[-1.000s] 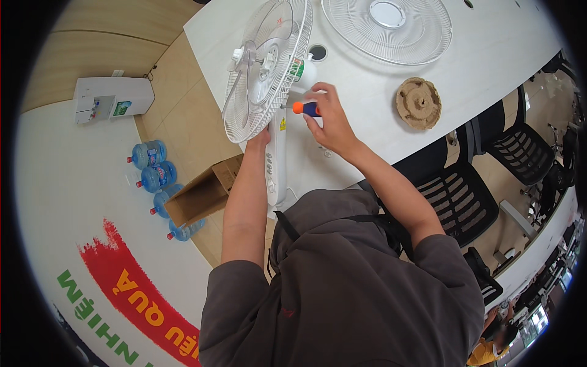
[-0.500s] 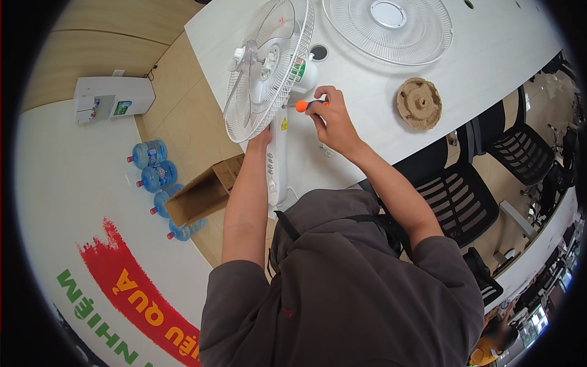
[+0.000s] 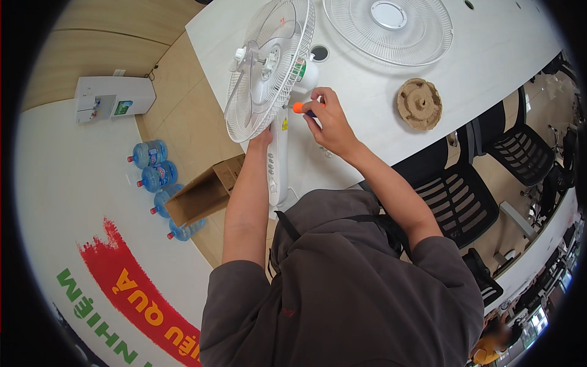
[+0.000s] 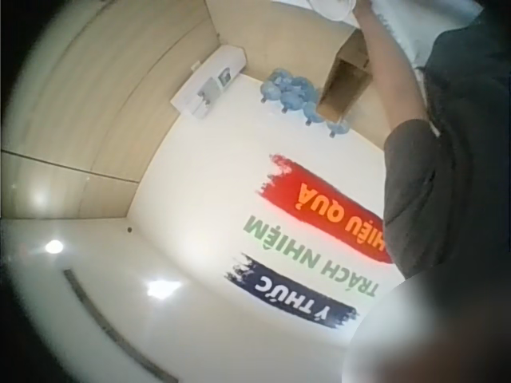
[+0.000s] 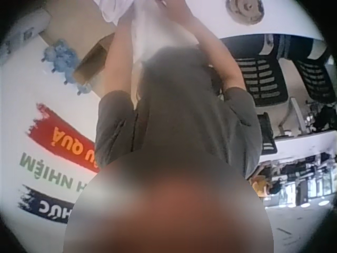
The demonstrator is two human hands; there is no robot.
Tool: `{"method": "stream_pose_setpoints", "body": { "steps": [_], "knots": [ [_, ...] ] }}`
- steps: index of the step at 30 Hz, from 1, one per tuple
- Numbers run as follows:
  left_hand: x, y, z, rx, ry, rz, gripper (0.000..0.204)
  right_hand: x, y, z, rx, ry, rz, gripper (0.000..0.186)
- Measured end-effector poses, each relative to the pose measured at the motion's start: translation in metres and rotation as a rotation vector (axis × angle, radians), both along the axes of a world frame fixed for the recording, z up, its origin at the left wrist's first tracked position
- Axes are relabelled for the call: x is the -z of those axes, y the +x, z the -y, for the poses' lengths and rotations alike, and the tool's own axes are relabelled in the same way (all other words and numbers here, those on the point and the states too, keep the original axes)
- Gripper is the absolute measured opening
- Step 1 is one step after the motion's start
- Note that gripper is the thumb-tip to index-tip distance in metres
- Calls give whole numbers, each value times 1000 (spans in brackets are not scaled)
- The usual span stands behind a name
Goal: Unscrew the neck of a standing fan using a screwdriver in an office setting.
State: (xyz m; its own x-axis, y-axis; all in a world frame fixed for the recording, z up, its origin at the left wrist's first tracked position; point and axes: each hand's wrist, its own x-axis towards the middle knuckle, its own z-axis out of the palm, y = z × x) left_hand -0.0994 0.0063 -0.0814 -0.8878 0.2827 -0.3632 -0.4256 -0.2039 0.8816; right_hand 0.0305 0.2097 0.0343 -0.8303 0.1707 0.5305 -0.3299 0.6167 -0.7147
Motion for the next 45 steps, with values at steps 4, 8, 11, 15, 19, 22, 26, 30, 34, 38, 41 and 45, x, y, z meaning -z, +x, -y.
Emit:
{"method": "stream_pose_setpoints", "body": {
  "steps": [4, 8, 11, 15, 19, 22, 26, 30, 34, 38, 41, 45],
  "knots": [
    [4, -1, 2, -47, -6, 16, 43, 6, -7, 12, 213, -388, 5, 37],
    [16, -3, 10, -89, -19, 65, 44, 21, -6, 4, 407, -717, 519, 41],
    [17, -2, 6, -86, -58, 62, 44, 28, -4, 5, 414, -784, 568, 33],
    [24, -6, 13, -62, -53, 32, 41, 12, 3, 4, 129, -483, 240, 20],
    [22, -7, 8, 14, -78, 38, 40, 10, 8, -5, -116, -183, 27, 23],
    [24, -9, 10, -5, -72, 55, 40, -6, 8, -8, -168, -123, 88, 20],
    [19, -2, 11, -120, -33, 76, 39, -10, -4, -1, -9, -419, 316, 23],
    [-4, 35, 11, -447, -445, -52, 25, -3, -10, -7, -27, -348, 323, 27],
    [-23, 129, 5, -322, -967, -655, 12, 0, -17, -18, -31, -328, 300, 27],
    [-27, 171, -32, 63, -756, -1002, 18, -3, -19, -19, -56, -279, 340, 24],
    [-4, 176, -58, 174, -689, -932, 19, -5, -17, -18, -57, -283, 355, 22],
    [7, 171, -72, 319, -790, -986, 25, -6, -14, -15, -52, -290, 369, 22]
  ]
}}
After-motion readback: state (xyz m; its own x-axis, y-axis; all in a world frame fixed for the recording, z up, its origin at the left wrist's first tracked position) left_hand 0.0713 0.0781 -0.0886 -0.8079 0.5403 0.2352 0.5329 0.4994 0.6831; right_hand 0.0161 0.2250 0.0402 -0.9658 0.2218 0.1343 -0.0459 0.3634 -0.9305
